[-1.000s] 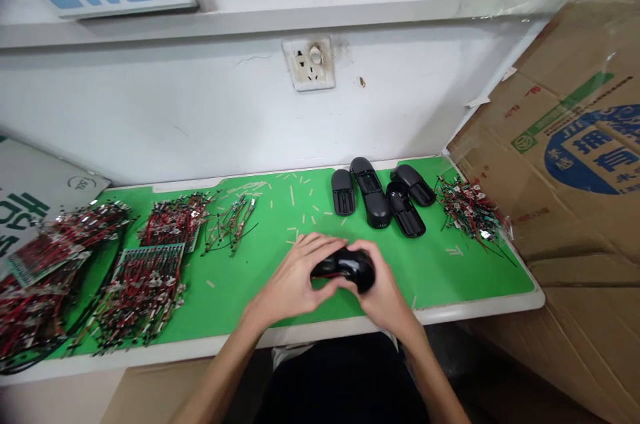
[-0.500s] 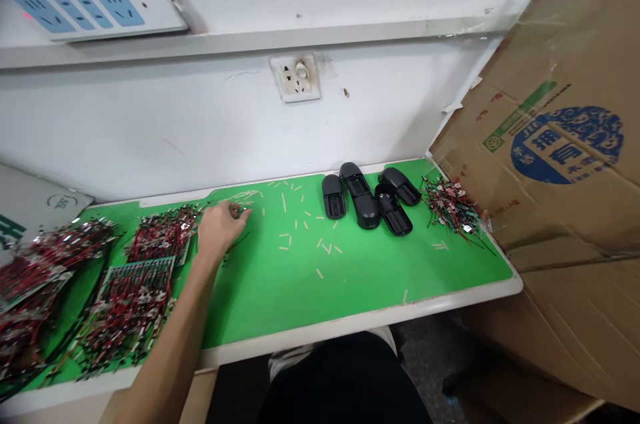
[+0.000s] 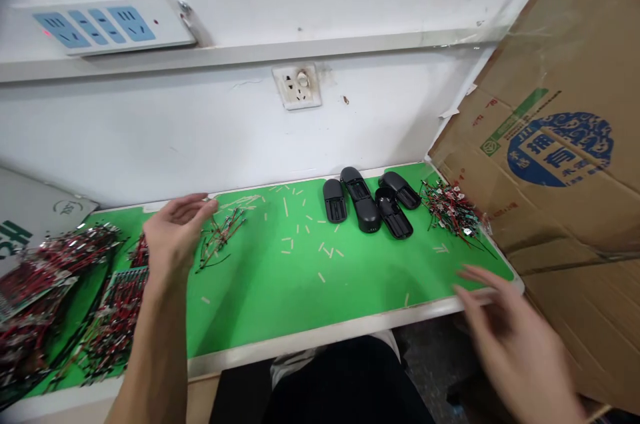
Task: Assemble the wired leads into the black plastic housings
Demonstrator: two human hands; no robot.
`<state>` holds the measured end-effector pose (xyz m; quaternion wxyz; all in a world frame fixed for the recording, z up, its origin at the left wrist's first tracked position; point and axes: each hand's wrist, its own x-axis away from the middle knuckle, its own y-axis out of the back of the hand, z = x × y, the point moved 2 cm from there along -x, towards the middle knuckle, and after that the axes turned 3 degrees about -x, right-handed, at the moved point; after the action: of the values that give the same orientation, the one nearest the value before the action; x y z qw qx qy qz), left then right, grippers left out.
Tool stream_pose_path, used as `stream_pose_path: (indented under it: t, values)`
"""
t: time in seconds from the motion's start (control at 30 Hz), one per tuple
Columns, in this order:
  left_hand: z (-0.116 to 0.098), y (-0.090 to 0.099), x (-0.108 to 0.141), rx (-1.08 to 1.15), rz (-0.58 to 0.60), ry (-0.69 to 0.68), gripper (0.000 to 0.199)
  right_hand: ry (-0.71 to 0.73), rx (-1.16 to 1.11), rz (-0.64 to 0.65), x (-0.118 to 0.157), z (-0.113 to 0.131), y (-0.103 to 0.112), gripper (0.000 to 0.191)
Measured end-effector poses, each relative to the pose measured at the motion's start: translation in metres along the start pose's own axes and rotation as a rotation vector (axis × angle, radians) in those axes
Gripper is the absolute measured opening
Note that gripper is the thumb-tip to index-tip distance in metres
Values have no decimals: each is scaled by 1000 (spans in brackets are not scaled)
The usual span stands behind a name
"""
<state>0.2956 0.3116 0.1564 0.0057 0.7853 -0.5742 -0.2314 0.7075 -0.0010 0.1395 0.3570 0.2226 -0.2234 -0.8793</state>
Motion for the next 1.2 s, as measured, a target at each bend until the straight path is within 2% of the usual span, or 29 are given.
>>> stream_pose_path:
  t: [0.07,0.13,0.2,0.27,0.33,0.43,0.5,0.57,0.6,0.67,0.77,0.83,0.9,0.97,1.07,1.13,1.2]
  values:
    - [-14,6,8,185,-76,15,40,169,-38,263,-35,44,-62,48]
    - [-25,9,17,307,-80,56,39,364,77,361,-77,88,-131,51]
    - [-30,8,28,356,2,120,37,390,368,422,-113,119,-194,51]
    - [-30,4,40,310,132,180,35,349,606,468,-136,134,-236,54]
    - [-25,0,53,221,260,211,35,322,690,483,-144,139,-258,54]
    - [-11,-8,69,-3,477,220,34,319,702,491,-143,138,-264,53]
    - [-2,-12,75,-227,625,202,28,331,697,506,-141,136,-257,53]
    - [4,-13,75,-410,704,165,19,360,673,534,-139,132,-246,55]
    - [5,-12,73,-462,706,154,17,385,614,556,-138,128,-239,56]
    - [7,-7,66,-479,635,182,21,436,382,624,-134,117,-226,54]
    - [10,0,50,-280,394,285,39,437,15,723,-121,91,-209,44]
    - [15,3,40,-108,232,326,48,402,-49,738,-111,75,-203,40]
    - [24,2,33,-43,164,351,50,377,-91,732,-101,67,-200,39]
    - [33,0,31,-72,191,376,48,386,-179,770,-92,71,-201,37]
    - [41,-4,37,-222,378,339,40,466,-289,925,-76,94,-203,40]
    - [40,-8,43,-335,481,251,34,562,-306,1043,-59,113,-202,54]
    - [38,-10,47,-333,454,196,32,707,-285,1125,-34,131,-198,73]
